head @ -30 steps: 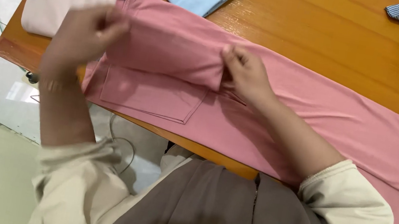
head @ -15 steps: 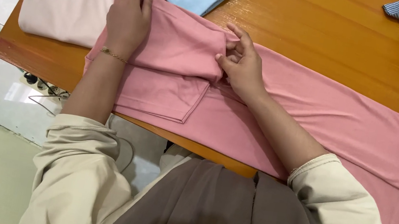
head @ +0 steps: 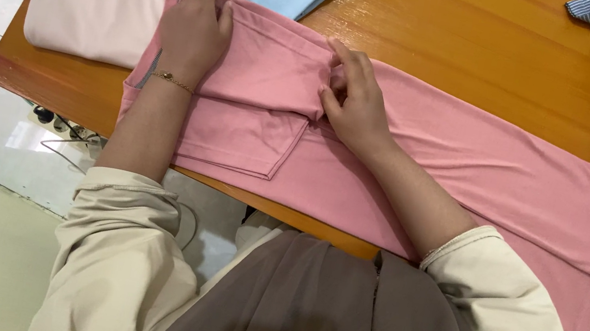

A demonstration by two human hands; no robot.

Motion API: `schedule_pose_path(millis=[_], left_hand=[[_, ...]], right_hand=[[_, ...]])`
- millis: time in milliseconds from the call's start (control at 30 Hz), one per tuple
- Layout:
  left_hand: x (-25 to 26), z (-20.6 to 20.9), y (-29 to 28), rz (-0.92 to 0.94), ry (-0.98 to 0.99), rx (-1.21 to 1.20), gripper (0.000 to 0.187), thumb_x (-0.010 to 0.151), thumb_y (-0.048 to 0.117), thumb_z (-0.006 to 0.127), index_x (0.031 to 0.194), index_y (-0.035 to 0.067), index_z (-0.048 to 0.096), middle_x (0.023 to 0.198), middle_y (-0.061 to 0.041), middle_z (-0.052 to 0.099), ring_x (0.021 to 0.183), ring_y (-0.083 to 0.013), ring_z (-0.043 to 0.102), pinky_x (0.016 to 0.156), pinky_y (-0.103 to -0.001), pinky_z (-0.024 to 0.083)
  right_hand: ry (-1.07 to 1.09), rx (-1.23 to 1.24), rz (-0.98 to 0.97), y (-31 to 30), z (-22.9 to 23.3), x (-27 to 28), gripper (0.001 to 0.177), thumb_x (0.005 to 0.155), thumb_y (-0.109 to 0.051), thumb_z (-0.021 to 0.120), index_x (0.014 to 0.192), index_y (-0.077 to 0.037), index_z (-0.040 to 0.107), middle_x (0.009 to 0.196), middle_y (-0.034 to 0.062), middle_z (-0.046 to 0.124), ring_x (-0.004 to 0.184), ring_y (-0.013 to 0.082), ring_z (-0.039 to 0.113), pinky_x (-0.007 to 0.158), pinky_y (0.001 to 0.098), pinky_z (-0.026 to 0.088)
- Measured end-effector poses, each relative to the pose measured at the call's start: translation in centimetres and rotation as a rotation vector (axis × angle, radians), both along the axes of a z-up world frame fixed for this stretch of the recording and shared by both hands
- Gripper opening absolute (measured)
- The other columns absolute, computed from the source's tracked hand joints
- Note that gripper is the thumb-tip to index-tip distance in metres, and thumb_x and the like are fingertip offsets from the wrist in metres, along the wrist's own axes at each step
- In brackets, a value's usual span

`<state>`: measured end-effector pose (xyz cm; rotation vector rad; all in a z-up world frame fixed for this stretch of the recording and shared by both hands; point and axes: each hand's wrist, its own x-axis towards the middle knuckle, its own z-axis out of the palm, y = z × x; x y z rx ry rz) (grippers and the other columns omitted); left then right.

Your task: Folding a pink garment on a wooden table.

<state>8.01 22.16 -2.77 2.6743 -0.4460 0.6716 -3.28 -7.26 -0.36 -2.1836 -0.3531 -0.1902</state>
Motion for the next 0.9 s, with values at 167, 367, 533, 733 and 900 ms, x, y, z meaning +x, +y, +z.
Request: schedule_pose_path(millis=[167,367,533,733,900], left_hand=[[0.0,0.2,-0.1,0.024,0.012,-0.014,0.028,0.105,0.019,0.064,0.13,0.007,0.058,0.106,-0.016,0.074,0.087,-0.0342,0.072,0.073,-0.046,0.058],[0.0,0.2,-0.2,0.043,0.024,0.0,0.034,0.104,0.023,0.064,0.134,0.009,0.057,0.109,-0.016,0.073,0.089,-0.0354,0.072,0.072,-0.047,0.058],[0.0,0.6,-0.2,0.044,0.056,0.038,0.036,0.103,0.024,0.063,0.134,0.008,0.056,0.109,-0.016,0.072,0.088,-0.0343,0.073,0.071,-0.047,0.058],[-0.2,0.7,-0.3,0.045,0.062,0.021,0.034,0.105,0.024,0.064,0.135,0.009,0.057,0.109,-0.015,0.072,0.089,-0.0339,0.072,0.072,-0.047,0.058],[-0.5,1.5,-0.6,0.062,0.116,0.011,0.036,0.103,0.025,0.066,0.135,0.01,0.057,0.107,-0.013,0.072,0.089,-0.0328,0.072,0.072,-0.047,0.057]], right_hand=[[-0.161,-0.129,0.016,-0.3,-1.0,-0.3,0.051,0.105,-0.019,0.067,0.152,-0.016,0.048,0.135,0.0113,0.054,0.114,0.0226,0.06,0.102,0.0377,0.056],[-0.253,-0.494,0.134,0.7,-1.3,-0.3,0.055,0.111,-0.047,0.047,0.156,-0.016,0.043,0.16,0.0138,0.041,0.151,0.0334,0.032,0.125,0.0522,0.029],[-0.044,-0.689,0.247,1.0,-1.1,-0.5,0.067,0.106,-0.054,0.036,0.163,-0.017,0.032,0.17,0.0113,0.022,0.159,0.0326,0.012,0.128,0.0526,0.008],[-0.045,-0.694,0.265,1.1,-0.9,-0.5,0.068,0.106,-0.055,0.033,0.163,-0.017,0.03,0.171,0.0122,0.019,0.158,0.0319,0.007,0.126,0.0535,0.006],[-0.01,-0.714,0.264,1.1,-0.7,-0.5,0.068,0.105,-0.057,0.031,0.161,-0.019,0.03,0.171,0.0099,0.018,0.158,0.0308,0.005,0.126,0.0526,0.004]])
